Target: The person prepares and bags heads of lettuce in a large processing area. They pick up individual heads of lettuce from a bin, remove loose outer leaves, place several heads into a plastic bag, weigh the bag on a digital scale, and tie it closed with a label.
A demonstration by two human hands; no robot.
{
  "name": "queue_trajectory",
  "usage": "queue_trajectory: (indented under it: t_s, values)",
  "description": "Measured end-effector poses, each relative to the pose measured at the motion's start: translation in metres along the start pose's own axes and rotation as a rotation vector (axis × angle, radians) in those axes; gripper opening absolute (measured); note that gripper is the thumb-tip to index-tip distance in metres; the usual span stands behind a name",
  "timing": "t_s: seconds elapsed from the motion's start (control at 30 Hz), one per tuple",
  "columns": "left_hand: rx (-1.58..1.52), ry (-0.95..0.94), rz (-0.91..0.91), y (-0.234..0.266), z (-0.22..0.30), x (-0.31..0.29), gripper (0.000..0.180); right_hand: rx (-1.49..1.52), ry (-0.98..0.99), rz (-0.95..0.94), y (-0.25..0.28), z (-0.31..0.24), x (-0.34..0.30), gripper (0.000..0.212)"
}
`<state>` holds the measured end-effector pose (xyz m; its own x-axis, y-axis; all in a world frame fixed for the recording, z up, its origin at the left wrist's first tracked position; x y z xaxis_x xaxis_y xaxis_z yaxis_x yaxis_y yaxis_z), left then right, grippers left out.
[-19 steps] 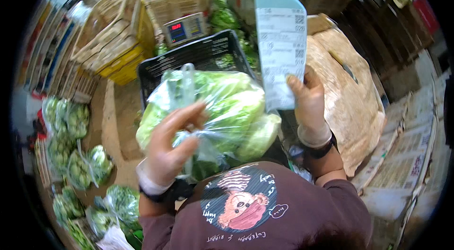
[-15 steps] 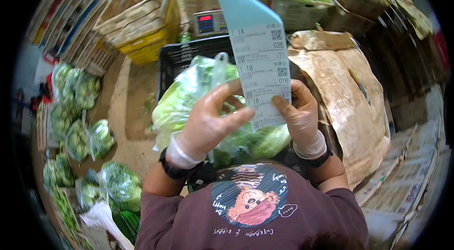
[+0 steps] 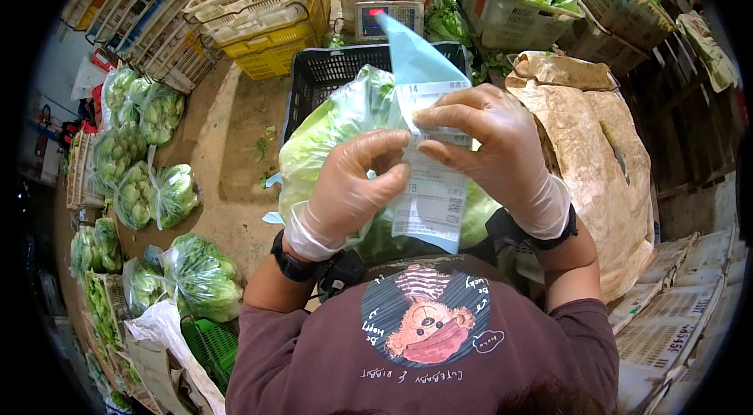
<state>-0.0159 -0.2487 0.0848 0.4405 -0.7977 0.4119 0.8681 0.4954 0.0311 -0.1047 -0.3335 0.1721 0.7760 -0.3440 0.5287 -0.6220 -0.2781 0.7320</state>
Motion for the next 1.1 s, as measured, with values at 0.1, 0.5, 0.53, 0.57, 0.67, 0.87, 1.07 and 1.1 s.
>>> queue_trajectory:
  t_s: [0.1,0.5,0.53,0.57,0.67,0.87,1.07,1.1]
  values:
    - [0.184,-0.089,-0.075,0.000,0.014,0.001,0.027,0.120,-0.016,-0.047,-0.011,0.001,-0.002,0.027]
    - [0.152,0.027,0.135,0.056,0.018,-0.030,0.029,1.259,-0.611,-0.242,-0.047,0.055,0.019,0.009]
    - [0.124,0.072,0.205,0.076,0.017,-0.041,0.029,1.422,-0.657,-0.172,-0.046,0.067,0.027,0.009]
    - [0.072,0.059,0.304,0.099,0.017,-0.053,0.030,1.467,-0.580,-0.154,-0.045,0.076,0.039,0.012]
    - [-0.049,-0.031,0.715,0.165,0.028,-0.104,0.043,1.196,-0.530,-0.122,-0.065,0.057,0.065,0.015]
    - [-0.132,-0.255,0.963,0.239,0.034,-0.182,0.050,0.331,0.301,-0.117,-0.122,-0.050,0.067,0.014]
    - [-0.139,-0.217,1.004,0.249,0.015,-0.212,0.044,-0.054,0.594,-0.626,-0.168,-0.067,-0.020,0.059]
    - [-0.140,-0.214,1.005,0.247,0.012,-0.211,0.044,-0.088,0.479,-0.828,-0.172,-0.059,-0.030,0.079]
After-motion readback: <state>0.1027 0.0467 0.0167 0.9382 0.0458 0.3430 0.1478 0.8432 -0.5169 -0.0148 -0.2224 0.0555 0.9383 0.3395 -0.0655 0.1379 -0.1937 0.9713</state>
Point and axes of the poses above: each hand's wrist, its own x-axis towards the middle knuckle, its own y-axis out of the back of the hand, z = x × y, the point moved 9 cm from there along x, towards the middle knuckle, and after that the axes turned 15 degrees about -y, right-handed, at the moved point
